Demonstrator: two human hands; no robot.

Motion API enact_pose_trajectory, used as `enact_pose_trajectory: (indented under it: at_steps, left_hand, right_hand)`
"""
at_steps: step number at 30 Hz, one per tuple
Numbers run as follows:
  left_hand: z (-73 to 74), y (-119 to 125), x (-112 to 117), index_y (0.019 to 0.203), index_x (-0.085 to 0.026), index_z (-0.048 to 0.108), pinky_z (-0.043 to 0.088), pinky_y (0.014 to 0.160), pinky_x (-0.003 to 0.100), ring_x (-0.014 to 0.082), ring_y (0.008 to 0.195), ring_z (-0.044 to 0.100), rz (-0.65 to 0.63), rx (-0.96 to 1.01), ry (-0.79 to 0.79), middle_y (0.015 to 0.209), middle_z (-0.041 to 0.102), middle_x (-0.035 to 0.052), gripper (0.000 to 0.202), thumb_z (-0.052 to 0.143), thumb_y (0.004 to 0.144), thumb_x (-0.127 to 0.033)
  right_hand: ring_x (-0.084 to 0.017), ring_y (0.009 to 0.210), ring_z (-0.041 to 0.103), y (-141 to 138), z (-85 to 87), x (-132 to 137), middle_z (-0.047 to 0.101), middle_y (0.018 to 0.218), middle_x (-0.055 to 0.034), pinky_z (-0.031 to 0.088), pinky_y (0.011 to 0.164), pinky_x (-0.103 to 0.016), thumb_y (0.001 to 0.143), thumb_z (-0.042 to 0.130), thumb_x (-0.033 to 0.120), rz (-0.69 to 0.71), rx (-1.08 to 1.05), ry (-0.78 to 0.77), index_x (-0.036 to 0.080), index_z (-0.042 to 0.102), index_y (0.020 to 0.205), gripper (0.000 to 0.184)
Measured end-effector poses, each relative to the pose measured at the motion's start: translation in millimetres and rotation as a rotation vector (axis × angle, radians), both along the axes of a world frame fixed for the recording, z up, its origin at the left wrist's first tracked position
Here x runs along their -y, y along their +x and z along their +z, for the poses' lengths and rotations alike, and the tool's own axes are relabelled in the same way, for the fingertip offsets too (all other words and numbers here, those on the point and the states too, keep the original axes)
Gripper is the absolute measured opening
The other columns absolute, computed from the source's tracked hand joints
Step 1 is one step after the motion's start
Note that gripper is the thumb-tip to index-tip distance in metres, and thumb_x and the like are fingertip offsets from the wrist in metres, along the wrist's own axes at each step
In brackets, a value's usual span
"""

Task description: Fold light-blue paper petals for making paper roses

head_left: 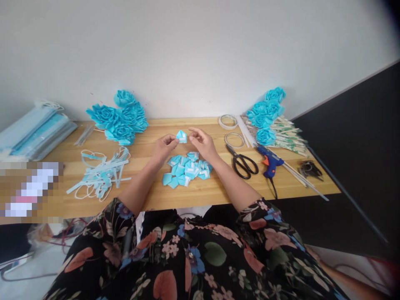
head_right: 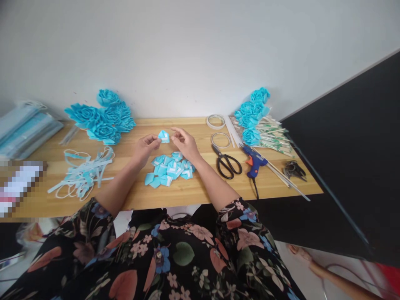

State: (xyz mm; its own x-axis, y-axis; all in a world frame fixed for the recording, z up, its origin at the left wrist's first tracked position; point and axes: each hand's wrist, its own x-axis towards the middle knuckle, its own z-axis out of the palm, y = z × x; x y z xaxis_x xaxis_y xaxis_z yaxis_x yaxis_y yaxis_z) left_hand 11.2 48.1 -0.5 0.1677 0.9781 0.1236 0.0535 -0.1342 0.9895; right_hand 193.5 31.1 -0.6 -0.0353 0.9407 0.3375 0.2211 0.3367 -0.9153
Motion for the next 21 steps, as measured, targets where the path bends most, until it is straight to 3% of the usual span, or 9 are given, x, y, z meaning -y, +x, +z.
enact_pose_trajectory:
  at_steps: [3, 5, 9, 21]
  left_hand:
    - [-0.4, -0.8, 0.0, 0.066, -0.016, 0.056, 0.032, 0.057, 0.023, 0.008, 0.053, 0.04, 0.04, 0.018, 0.025, 0.054, 0.049, -0.0044, 0.024, 0.066, 0.072, -0.037]
    - [-2.0, -0.8, -0.6, 0.066, -0.016, 0.057, 0.032, 0.056, 0.023, 0.0078, 0.052, 0.039, 0.054, 0.023, 0.035, 0.053, 0.048, -0.0048, 0.023, 0.066, 0.072, -0.036]
    - [-5.2, 1.0, -1.4, 0.067, -0.016, 0.058, 0.031, 0.055, 0.023, 0.0075, 0.052, 0.039, 0.052, 0.024, 0.039, 0.054, 0.048, -0.005, 0.022, 0.068, 0.07, -0.035]
    - [-2.9, 5.7, 2.9, 0.073, -0.015, 0.067, 0.041, 0.063, 0.024, 0.0112, 0.063, 0.053, -0.007, -0.051, 0.158, 0.07, 0.064, 0.0007, 0.017, 0.066, 0.072, -0.032]
  right_hand:
    - [-0.015, 0.077, 0.057, -0.4, 2.0, 3.7, 0.063, 0.082, -0.0013, 0.045, 0.077, -0.029, 0.088, 0.054, 0.036, -0.113, 0.121, 0.123, 0.019, 0.064, 0.088, 0.019]
    - [-0.015, 0.075, 0.056, -2.0, 1.3, 5.3, 0.061, 0.077, -0.0009, 0.044, 0.076, -0.029, 0.088, 0.054, 0.033, -0.112, 0.231, 0.209, 0.02, 0.061, 0.079, 0.017]
    - [-0.016, 0.076, 0.056, -5.5, -2.1, 5.8, 0.063, 0.078, -0.0018, 0.043, 0.076, -0.03, 0.089, 0.053, 0.026, -0.054, 0.369, 0.317, 0.021, 0.065, 0.086, 0.013]
    - [-0.016, 0.078, 0.059, -5.5, -6.8, 3.8, 0.066, 0.079, -0.0012, 0.043, 0.076, -0.029, 0.086, 0.061, 0.026, -0.077, 0.437, 0.328, 0.021, 0.067, 0.09, 0.009]
